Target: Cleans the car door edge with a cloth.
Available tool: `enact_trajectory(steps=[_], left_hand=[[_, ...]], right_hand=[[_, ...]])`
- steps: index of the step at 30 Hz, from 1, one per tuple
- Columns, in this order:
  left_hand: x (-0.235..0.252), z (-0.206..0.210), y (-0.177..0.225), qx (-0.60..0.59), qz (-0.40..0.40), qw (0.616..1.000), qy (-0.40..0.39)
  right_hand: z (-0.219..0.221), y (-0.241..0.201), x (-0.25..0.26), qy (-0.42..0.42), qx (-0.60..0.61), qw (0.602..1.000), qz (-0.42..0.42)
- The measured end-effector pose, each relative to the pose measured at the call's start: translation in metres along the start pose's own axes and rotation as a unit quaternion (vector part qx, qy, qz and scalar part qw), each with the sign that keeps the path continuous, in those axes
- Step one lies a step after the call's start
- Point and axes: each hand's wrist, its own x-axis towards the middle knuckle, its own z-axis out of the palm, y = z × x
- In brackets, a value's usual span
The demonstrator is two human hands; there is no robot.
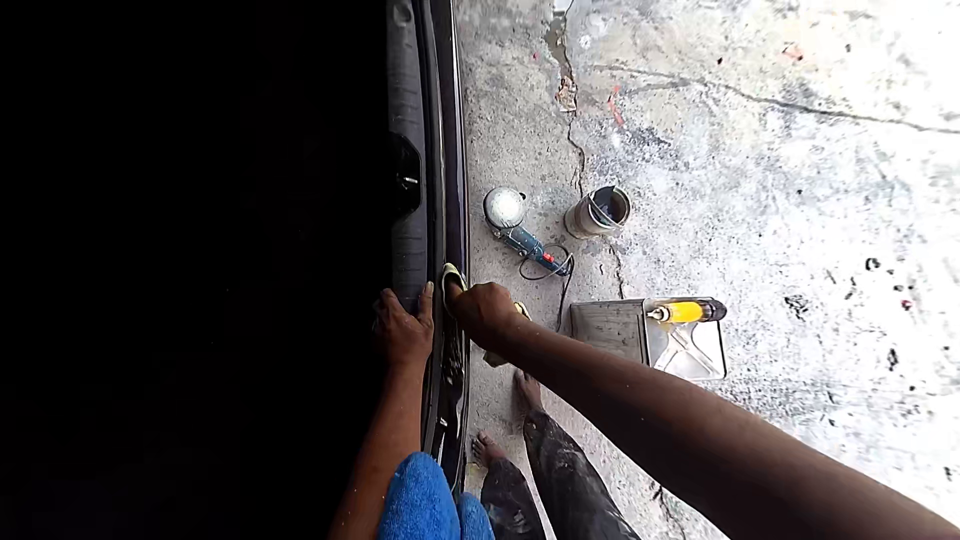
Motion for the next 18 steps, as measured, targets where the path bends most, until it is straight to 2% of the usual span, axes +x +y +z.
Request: enact_trajectory(steps=[3, 7, 8, 10, 14, 16, 18], left_hand=[[-0.001, 0.003, -0.001, 0.008, 0.005, 1.0, 0.011], [-0.001, 0.001, 0.001, 0.011, 0.009, 1.0, 0.016], [0.0, 0.001, 0.003, 0.015, 0.007, 1.0, 0.02], [0.003, 0.001, 0.005, 0.02, 0.001, 0.999, 0.024], [0.001, 0.001, 0.002, 0.032, -0.006, 0.999, 0.01], [-0.003, 0.001, 0.001, 0.043, -0.015, 0.999, -0.003], [-0.004, -0.001, 0.001, 0.051, -0.024, 0.998, -0.01]], right_hand=[[0.002, 0.011, 0.003, 0.025, 0.042, 0.999, -0.004], [0.056, 0.0, -0.052, -0.093, 0.089, 0.99, -0.061], [0.058, 0.003, -0.055, -0.101, 0.084, 0.989, -0.07], [0.04, 0.014, -0.034, -0.072, 0.085, 0.992, -0.066], [0.0, 0.038, 0.031, 0.064, 0.08, 0.994, -0.046], [0.011, 0.033, 0.025, 0.078, 0.077, 0.993, -0.039], [0.049, 0.013, -0.012, 0.047, 0.106, 0.992, -0.053]])
